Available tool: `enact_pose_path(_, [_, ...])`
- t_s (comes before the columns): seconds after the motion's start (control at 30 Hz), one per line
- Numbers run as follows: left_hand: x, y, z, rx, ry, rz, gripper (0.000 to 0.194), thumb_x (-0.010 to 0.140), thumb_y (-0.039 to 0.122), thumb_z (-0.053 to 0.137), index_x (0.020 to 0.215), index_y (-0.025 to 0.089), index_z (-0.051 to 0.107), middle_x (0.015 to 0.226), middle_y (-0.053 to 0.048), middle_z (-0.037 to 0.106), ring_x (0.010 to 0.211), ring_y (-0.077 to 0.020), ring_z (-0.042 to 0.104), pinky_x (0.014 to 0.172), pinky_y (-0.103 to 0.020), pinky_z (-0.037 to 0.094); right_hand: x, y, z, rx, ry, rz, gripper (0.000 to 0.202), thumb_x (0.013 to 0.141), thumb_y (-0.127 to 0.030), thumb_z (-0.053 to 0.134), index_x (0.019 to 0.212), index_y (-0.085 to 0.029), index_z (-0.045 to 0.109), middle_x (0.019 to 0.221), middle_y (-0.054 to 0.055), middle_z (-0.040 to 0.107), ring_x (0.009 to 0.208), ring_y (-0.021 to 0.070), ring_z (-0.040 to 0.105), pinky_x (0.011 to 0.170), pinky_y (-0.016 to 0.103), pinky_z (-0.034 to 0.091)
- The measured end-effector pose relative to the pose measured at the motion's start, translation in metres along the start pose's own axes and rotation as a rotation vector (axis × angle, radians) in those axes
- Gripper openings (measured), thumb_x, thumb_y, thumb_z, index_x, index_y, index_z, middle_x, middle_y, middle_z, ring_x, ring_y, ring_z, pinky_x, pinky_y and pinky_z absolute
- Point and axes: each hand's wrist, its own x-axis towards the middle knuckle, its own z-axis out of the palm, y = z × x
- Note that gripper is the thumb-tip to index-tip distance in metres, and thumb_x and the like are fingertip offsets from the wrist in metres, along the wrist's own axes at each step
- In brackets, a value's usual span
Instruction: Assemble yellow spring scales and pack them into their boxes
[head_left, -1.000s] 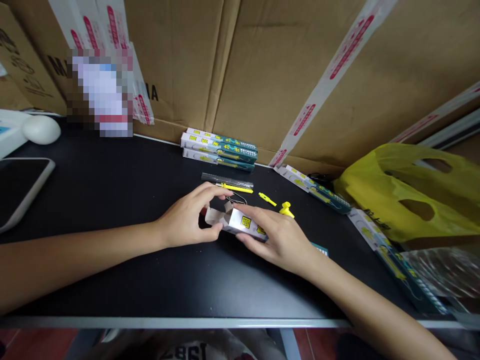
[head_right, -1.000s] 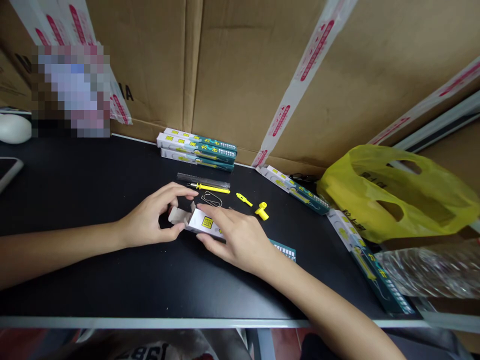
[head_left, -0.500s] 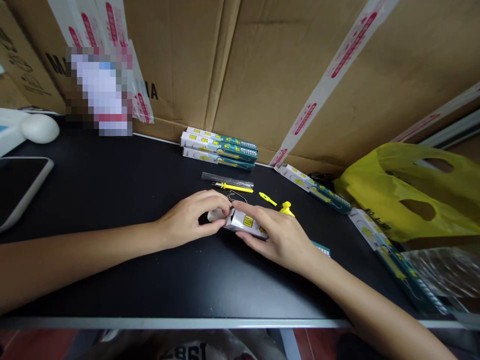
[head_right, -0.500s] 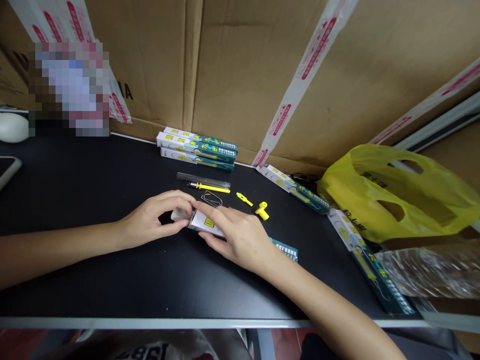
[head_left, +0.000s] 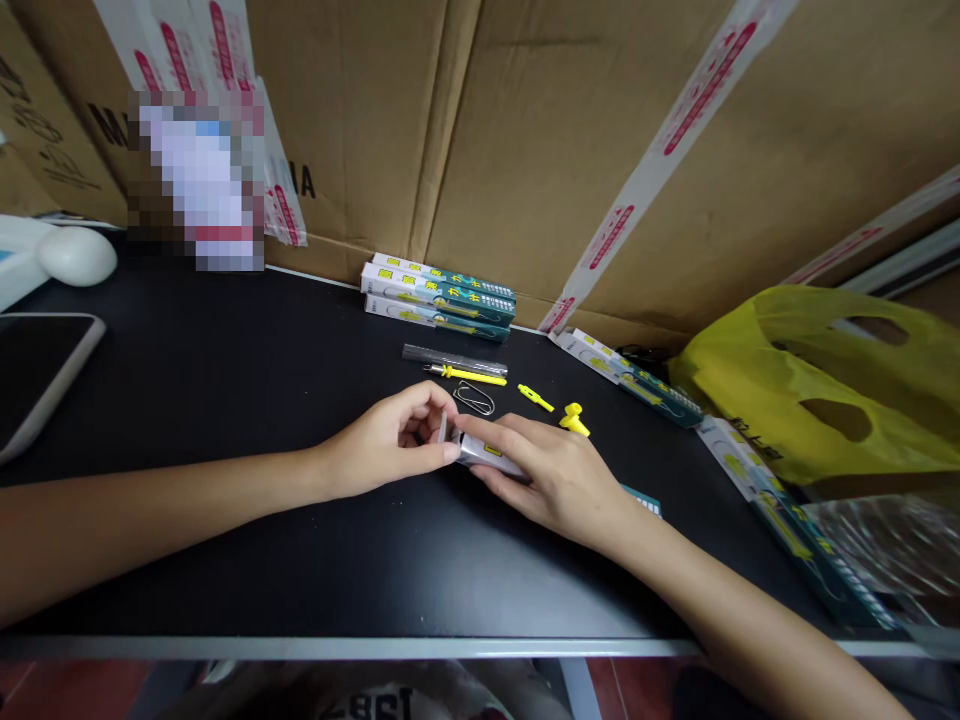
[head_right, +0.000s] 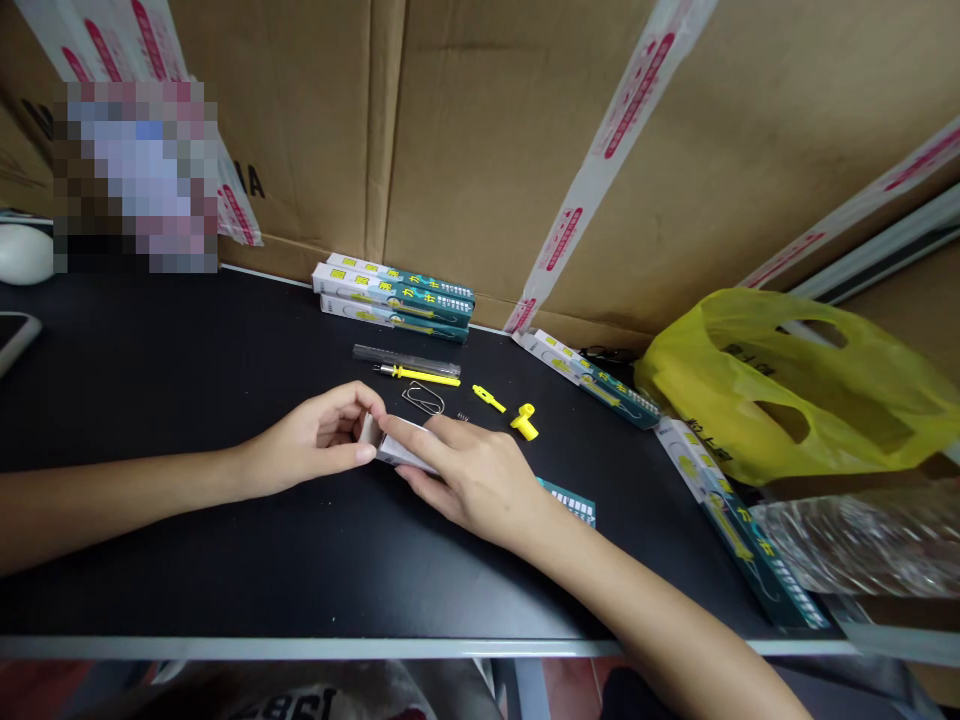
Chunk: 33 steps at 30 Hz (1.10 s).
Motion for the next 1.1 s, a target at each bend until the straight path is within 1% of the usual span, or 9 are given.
enact_pose_path(0.1, [0.0, 0.001, 0.001, -0.063, 0.023, -0.005, 0.023, 0.081, 0.026, 0.062, 0.093, 0.019, 0.045, 0.079, 0.003, 0.051, 0.069, -0.0084, 0.052, 0.057, -0.02, 0.042, 0.001, -0.001, -0.001, -0.014, 0.009, -0.008, 0.04, 0.094, -0.033, 0.048, 0.132, -0.023, 0.047, 0.088, 0.003, 0.065, 0.073, 0.0142, 0.063, 0.061, 0.023, 0.046])
enact_pose_path(0.2, [0.0, -0.002, 0.0, -0.059, 0.05, -0.026, 0.024, 0.081, 0.028, 0.063, 0.084, 0.019, 0.042, 0.077, 0.004, 0.05, 0.066, -0.0072, 0.051, 0.053, -0.018, 0.041, 0.001, -0.002, 0.0, -0.027, 0.024, -0.016, 0.039, 0.093, -0.033, 0.049, 0.13, -0.022, 0.047, 0.088, 0.003, 0.067, 0.073, 0.0147, 0.064, 0.06, 0.023, 0.047])
enact_pose_path(0.33, [0.0, -0.005, -0.001, -0.031, 0.015, -0.079, 0.028, 0.083, 0.034, 0.061, 0.073, 0.018, 0.04, 0.068, 0.005, 0.049, 0.057, -0.0061, 0.047, 0.048, -0.017, 0.04, 0.0, -0.002, 0.002, -0.003, 0.086, -0.002, 0.045, 0.091, -0.035, 0.053, 0.131, -0.019, 0.04, 0.1, 0.007, 0.07, 0.079, 0.018, 0.068, 0.062, 0.026, 0.051])
enact_pose_path(0.4, [0.0, -0.006, -0.001, -0.017, 0.006, -0.095, 0.028, 0.083, 0.035, 0.06, 0.07, 0.018, 0.041, 0.064, 0.005, 0.05, 0.054, -0.006, 0.046, 0.047, -0.017, 0.039, -0.001, -0.002, 0.004, 0.002, 0.1, 0.016, 0.046, 0.09, -0.036, 0.053, 0.129, -0.018, 0.039, 0.104, 0.009, 0.07, 0.077, 0.019, 0.069, 0.061, 0.027, 0.052])
enact_pose_path(0.6, [0.001, -0.004, -0.003, 0.017, -0.003, -0.102, 0.029, 0.083, 0.034, 0.057, 0.063, 0.016, 0.047, 0.06, 0.003, 0.052, 0.048, -0.0049, 0.046, 0.044, -0.017, 0.038, -0.001, -0.001, 0.006, -0.003, 0.104, 0.021, 0.036, 0.088, -0.037, 0.055, 0.117, -0.018, 0.043, 0.096, 0.008, 0.071, 0.071, 0.0189, 0.069, 0.056, 0.027, 0.05])
enact_pose_path(0.83, [0.0, 0.0, -0.001, 0.052, -0.01, -0.12, 0.028, 0.083, 0.033, 0.056, 0.064, 0.016, 0.046, 0.059, 0.004, 0.05, 0.048, -0.0054, 0.045, 0.043, -0.017, 0.037, -0.001, -0.002, 0.006, -0.009, 0.107, -0.009, 0.035, 0.088, -0.036, 0.056, 0.116, -0.018, 0.044, 0.096, 0.008, 0.071, 0.073, 0.0186, 0.069, 0.059, 0.026, 0.05])
enact_pose_path(0.9, [0.0, 0.001, 0.0, 0.077, -0.006, -0.111, 0.027, 0.083, 0.032, 0.056, 0.064, 0.017, 0.045, 0.057, 0.005, 0.047, 0.047, -0.0053, 0.043, 0.043, -0.017, 0.035, -0.001, -0.002, 0.006, -0.004, 0.101, -0.009, 0.034, 0.089, -0.036, 0.056, 0.116, -0.019, 0.044, 0.097, 0.008, 0.071, 0.074, 0.0186, 0.069, 0.059, 0.026, 0.05])
enact_pose_path(1.0, [-0.001, 0.003, 0.001, 0.144, 0.005, -0.067, 0.027, 0.083, 0.03, 0.054, 0.063, 0.017, 0.043, 0.056, 0.006, 0.043, 0.048, -0.0055, 0.04, 0.044, -0.017, 0.032, -0.001, -0.003, 0.006, 0.005, 0.074, -0.008, 0.032, 0.089, -0.037, 0.055, 0.114, -0.019, 0.046, 0.09, 0.006, 0.07, 0.071, 0.0181, 0.068, 0.058, 0.026, 0.048])
enact_pose_path(1.1, [-0.002, 0.005, 0.002, 0.216, -0.005, -0.01, 0.027, 0.086, 0.029, 0.051, 0.063, 0.016, 0.044, 0.06, 0.005, 0.043, 0.054, -0.0066, 0.04, 0.047, -0.018, 0.032, 0.0, -0.004, 0.005, 0.023, 0.032, -0.006, 0.031, 0.09, -0.037, 0.055, 0.114, -0.02, 0.046, 0.088, 0.005, 0.07, 0.072, 0.0179, 0.068, 0.058, 0.025, 0.048])
